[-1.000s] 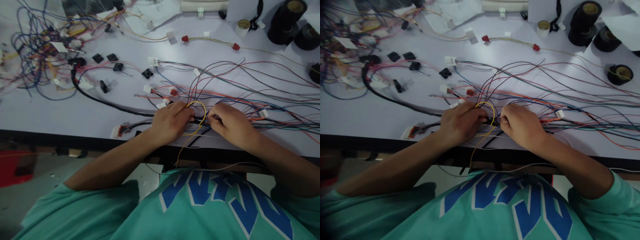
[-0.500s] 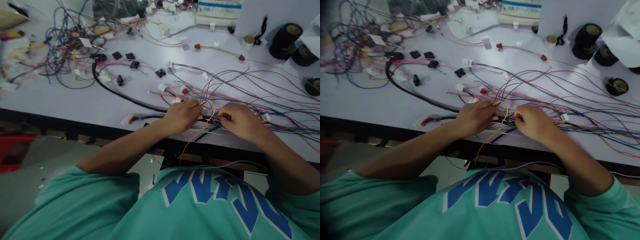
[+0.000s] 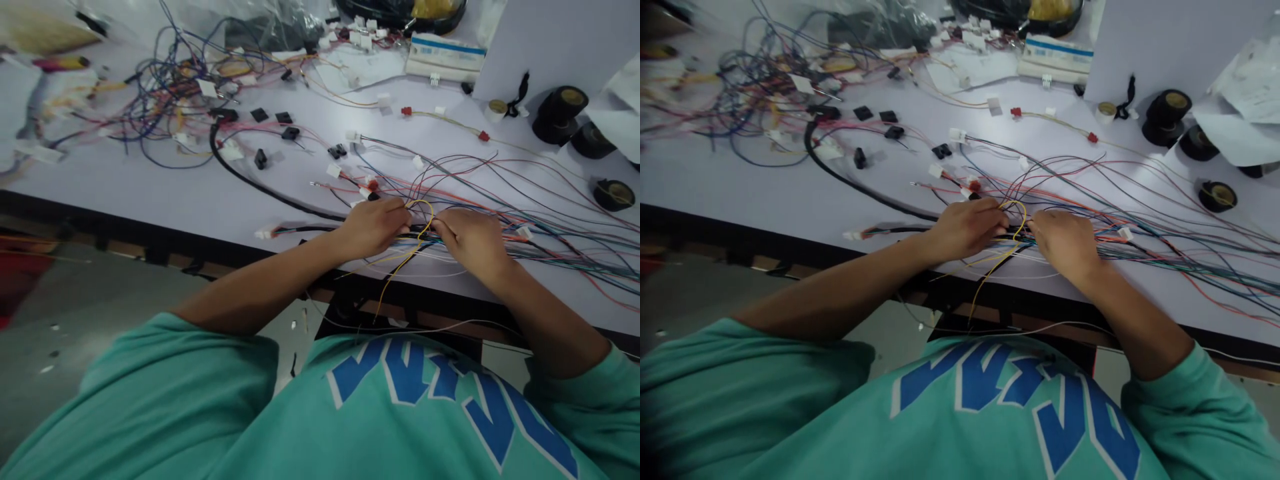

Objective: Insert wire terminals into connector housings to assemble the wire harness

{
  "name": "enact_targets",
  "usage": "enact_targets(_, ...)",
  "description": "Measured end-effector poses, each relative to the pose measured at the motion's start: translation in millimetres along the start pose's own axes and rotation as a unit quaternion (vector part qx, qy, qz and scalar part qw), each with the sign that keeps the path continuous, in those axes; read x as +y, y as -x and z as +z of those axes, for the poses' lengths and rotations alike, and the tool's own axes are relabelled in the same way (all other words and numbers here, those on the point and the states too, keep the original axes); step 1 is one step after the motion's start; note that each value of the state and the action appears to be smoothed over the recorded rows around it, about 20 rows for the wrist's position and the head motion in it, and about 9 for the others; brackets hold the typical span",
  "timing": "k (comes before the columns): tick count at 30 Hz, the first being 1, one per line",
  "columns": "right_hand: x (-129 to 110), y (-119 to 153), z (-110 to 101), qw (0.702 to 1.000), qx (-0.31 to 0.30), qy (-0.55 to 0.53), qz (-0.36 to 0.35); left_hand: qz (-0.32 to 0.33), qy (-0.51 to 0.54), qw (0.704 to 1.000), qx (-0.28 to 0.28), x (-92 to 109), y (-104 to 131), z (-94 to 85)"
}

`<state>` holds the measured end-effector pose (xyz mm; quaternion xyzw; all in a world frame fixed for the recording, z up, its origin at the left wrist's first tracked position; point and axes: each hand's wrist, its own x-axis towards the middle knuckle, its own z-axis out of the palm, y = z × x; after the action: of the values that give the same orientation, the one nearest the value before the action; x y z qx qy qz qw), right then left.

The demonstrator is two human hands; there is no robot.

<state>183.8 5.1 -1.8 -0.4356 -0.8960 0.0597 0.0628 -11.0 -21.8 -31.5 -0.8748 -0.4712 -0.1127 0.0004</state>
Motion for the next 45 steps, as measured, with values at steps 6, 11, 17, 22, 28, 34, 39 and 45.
enact_targets(6,13.3,-7.8,1.0,0.971,-0.020,-0.236,-0.012,0.004,-0.010,0.998,0.057,-1.7,0.6,0.6)
enact_targets(11,33.5,-13.5,-7.4,0.954,-0.104,-0.280,-0.008,-0.003,-0.029,0.997,0.070,0.8,0.9,-1.9)
enact_targets(17,32.9,-12.8,-7.7,0.939,-0.104,-0.327,-0.014,0.000,-0.025,0.995,0.094,1.1,2.0,-1.1)
enact_targets(22,24.3,-13.5,-5.4,0.930,-0.093,-0.356,-0.010,0.000,-0.035,0.994,0.104,2.7,2.0,-1.3)
enact_targets(28,18.9,-14.1,-1.1,0.915,-0.065,-0.399,-0.002,-0.012,-0.037,0.994,0.099,4.5,1.1,-4.2)
enact_targets(34,11.9,-10.5,1.5,0.947,0.013,-0.321,-0.021,0.036,-0.035,0.990,0.133,2.5,3.1,-0.4)
enact_targets(39,24.6,-10.5,-2.1,0.969,0.005,-0.242,-0.053,0.041,-0.055,0.988,0.138,0.5,3.7,1.4)
enact_targets(45,32.3,-11.0,-8.3,0.943,-0.116,-0.309,-0.048,0.030,-0.040,0.992,0.117,0.8,3.7,1.2)
